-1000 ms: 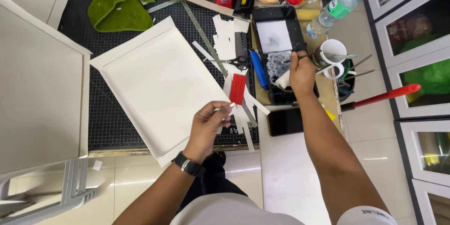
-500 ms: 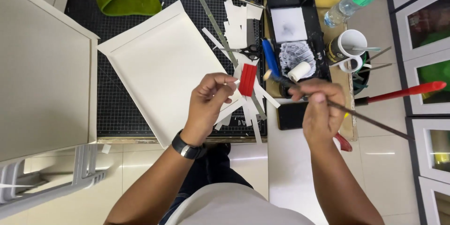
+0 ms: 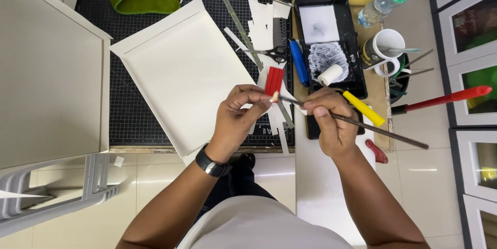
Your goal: Applying white adhesive paper to the edges of a box and trimming the excess material for a clean finish.
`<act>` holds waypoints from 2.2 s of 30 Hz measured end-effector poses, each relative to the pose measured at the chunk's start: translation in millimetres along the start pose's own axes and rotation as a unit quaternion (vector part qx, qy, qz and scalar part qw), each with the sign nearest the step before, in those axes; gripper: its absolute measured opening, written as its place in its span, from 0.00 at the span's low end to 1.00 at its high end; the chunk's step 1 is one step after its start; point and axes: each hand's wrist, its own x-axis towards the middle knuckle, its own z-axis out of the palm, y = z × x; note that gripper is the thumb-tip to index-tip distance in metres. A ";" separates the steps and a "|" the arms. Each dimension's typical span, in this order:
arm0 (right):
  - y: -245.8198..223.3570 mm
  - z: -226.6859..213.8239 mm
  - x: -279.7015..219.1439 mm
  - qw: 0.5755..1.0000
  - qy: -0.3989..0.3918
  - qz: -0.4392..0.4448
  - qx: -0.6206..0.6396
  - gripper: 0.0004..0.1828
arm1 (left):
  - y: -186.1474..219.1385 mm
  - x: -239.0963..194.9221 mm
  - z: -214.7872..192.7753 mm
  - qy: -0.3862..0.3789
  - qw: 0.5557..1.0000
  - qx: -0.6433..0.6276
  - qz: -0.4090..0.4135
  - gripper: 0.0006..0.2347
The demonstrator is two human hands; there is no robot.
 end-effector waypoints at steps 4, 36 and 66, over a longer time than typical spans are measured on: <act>-1.9 -2.7 -2.1 1.000 0.009 0.013 0.024 0.14 | -2.2 -1.4 1.0 0.012 1.000 -0.007 -0.008 0.06; -7.8 14.4 -27.0 0.990 -0.080 -0.089 -0.078 0.13 | -4.9 -24.8 -3.1 0.004 0.991 -0.106 -0.086 0.10; 38.9 5.4 -54.1 0.974 0.033 0.049 -0.218 0.12 | -40.5 -24.8 -0.6 0.031 0.999 -0.029 -0.033 0.07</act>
